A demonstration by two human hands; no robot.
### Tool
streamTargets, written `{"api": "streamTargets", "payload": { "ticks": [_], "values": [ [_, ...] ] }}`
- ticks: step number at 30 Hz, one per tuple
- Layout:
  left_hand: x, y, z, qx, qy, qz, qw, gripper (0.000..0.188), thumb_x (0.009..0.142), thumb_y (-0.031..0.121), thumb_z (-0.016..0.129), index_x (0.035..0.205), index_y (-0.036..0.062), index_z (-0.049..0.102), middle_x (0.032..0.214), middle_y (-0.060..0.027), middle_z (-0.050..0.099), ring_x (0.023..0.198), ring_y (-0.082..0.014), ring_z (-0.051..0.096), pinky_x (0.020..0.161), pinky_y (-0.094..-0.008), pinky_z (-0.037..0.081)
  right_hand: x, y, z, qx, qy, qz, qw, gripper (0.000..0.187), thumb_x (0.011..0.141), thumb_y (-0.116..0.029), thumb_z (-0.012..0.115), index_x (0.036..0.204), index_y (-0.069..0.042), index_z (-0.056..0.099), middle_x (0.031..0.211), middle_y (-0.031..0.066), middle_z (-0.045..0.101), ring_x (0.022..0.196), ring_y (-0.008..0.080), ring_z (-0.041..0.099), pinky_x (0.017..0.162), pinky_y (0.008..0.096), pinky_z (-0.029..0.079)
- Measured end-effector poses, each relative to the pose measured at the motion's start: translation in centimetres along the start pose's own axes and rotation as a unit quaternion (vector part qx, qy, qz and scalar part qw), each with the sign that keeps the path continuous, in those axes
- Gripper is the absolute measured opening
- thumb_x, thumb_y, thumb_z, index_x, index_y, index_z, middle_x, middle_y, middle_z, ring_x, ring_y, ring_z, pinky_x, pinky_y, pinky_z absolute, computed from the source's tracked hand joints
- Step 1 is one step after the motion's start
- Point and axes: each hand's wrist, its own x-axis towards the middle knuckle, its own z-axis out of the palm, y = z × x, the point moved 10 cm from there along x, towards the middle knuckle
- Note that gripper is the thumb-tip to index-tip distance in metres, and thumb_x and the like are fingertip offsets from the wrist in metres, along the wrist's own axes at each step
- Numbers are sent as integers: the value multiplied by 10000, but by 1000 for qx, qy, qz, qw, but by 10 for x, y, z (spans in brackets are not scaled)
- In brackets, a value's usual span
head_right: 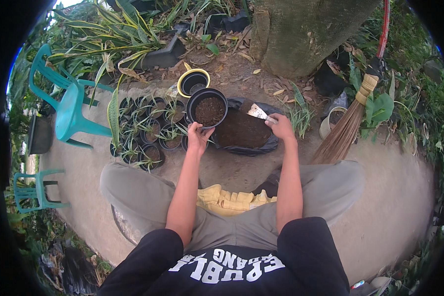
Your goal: The person fills a black plastic pot with soil using a trowel, places a small green plant into the pot, and firms the soil around the base of the plant.
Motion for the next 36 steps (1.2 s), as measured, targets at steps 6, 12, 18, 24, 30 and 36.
{"api": "streamTargets", "payload": {
  "ticks": [6, 12, 18, 24, 30, 36],
  "values": [
    [3, -24, 14, 10, -2, -38, 999, 343, 785, 138, 556, 1080, 63, 397, 1155, -173, 485, 1065, -352, 547, 969, -483, 501, -13, -62, -60, 14, 85, -57, 995, 375, 817, -231, 733, 1130, -37, 667, 1049, 193, 691, 1013, 342, 654, 883, 391, 485],
    [7, -60, 23, 27, -7, -92, 995, 333, 767, 146, 545, 1055, 9, 451, 1167, -198, 496, 1089, -334, 540, 995, -476, 485, -29, -100, -65, 8, 102, -72, 992, 348, 819, -229, 723, 1123, -67, 678, 1043, 199, 688, 1007, 359, 646, 875, 401, 485],
    [2, -69, 35, 34, -9, -89, 995, 323, 782, 129, 538, 1057, 52, 386, 1138, -195, 508, 1073, -348, 557, 979, -482, 494, -37, -115, -58, -4, 111, -67, 992, 324, 810, -205, 725, 1101, -68, 684, 1040, 181, 690, 1006, 366, 637, 864, 416, 485],
    [2, -74, 34, 14, -33, -102, 994, 326, 796, 118, 535, 1057, 88, 344, 1145, -180, 482, 1069, -347, 553, 979, -513, 483, -39, -122, -59, -5, 133, -89, 987, 308, 806, -180, 719, 1084, -53, 683, 1050, 175, 685, 1011, 362, 629, 880, 418, 476],
    [2, -71, 38, 18, -54, -75, 996, 381, 793, 136, 571, 1065, 86, 308, 1051, -126, 425, 963, -329, 567, 903, -504, 531, -41, -131, -61, -19, 158, -122, 980, 296, 799, -157, 720, 1072, -50, 679, 1058, 162, 681, 1035, 361, 610, 887, 425, 468],
    [13, -67, 29, -48, -65, -91, 993, 337, 790, 107, 536, 1038, 99, 308, 1074, -156, 483, 978, -364, 604, 913, -514, 525, -45, -145, -60, -34, 183, -160, 969, 275, 784, -145, 725, 1043, -62, 679, 1061, 131, 673, 1045, 344, 592, 898, 429, 451]
  ]
}}
